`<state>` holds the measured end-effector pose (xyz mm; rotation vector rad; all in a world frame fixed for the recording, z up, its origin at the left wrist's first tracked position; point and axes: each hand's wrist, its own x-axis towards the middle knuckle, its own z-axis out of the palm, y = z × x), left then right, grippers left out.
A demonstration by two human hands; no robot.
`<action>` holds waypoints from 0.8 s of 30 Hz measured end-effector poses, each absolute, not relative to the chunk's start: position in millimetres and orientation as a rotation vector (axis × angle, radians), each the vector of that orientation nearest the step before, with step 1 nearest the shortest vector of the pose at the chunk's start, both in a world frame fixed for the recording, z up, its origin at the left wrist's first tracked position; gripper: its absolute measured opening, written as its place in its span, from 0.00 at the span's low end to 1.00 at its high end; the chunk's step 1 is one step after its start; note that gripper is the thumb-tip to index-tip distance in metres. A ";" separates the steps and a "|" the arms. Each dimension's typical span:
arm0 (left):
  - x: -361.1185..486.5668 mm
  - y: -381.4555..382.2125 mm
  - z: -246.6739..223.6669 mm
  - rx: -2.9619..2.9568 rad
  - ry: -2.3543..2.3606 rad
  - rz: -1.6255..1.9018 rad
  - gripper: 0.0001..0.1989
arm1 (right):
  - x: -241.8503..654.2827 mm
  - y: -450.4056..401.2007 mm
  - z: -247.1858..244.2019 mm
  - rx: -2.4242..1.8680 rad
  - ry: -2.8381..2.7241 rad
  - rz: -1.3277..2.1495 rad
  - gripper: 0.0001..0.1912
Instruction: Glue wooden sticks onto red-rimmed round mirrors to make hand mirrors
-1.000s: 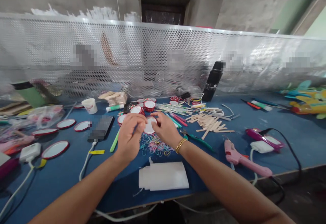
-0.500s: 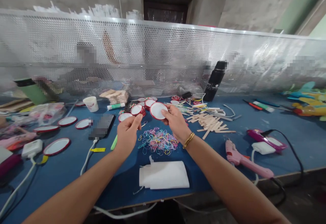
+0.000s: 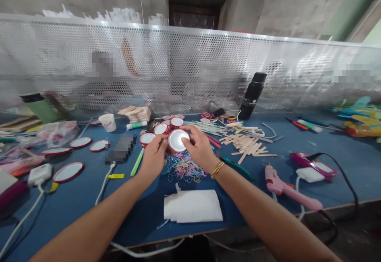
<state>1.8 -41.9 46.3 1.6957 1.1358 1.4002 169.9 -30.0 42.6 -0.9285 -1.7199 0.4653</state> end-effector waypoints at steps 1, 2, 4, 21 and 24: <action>-0.8 -39.9 47.4 1.695 1.142 1.426 0.11 | 171.0 -29.5 43.1 -0.919 -1.735 0.446 0.17; -3.1 -37.8 48.1 1.688 1.140 1.454 0.12 | 172.2 -28.6 43.4 -0.904 -1.741 0.425 0.17; -6.0 -34.9 48.6 1.666 1.129 1.479 0.15 | 173.9 -26.2 43.1 -0.869 -1.737 0.394 0.16; -16.4 -19.4 45.7 1.494 1.106 1.703 0.13 | 166.6 -17.6 17.9 -1.170 -2.254 0.155 0.16; -14.4 -21.2 42.7 1.551 1.114 1.670 0.14 | 164.3 -19.0 10.8 -1.358 -2.479 0.274 0.27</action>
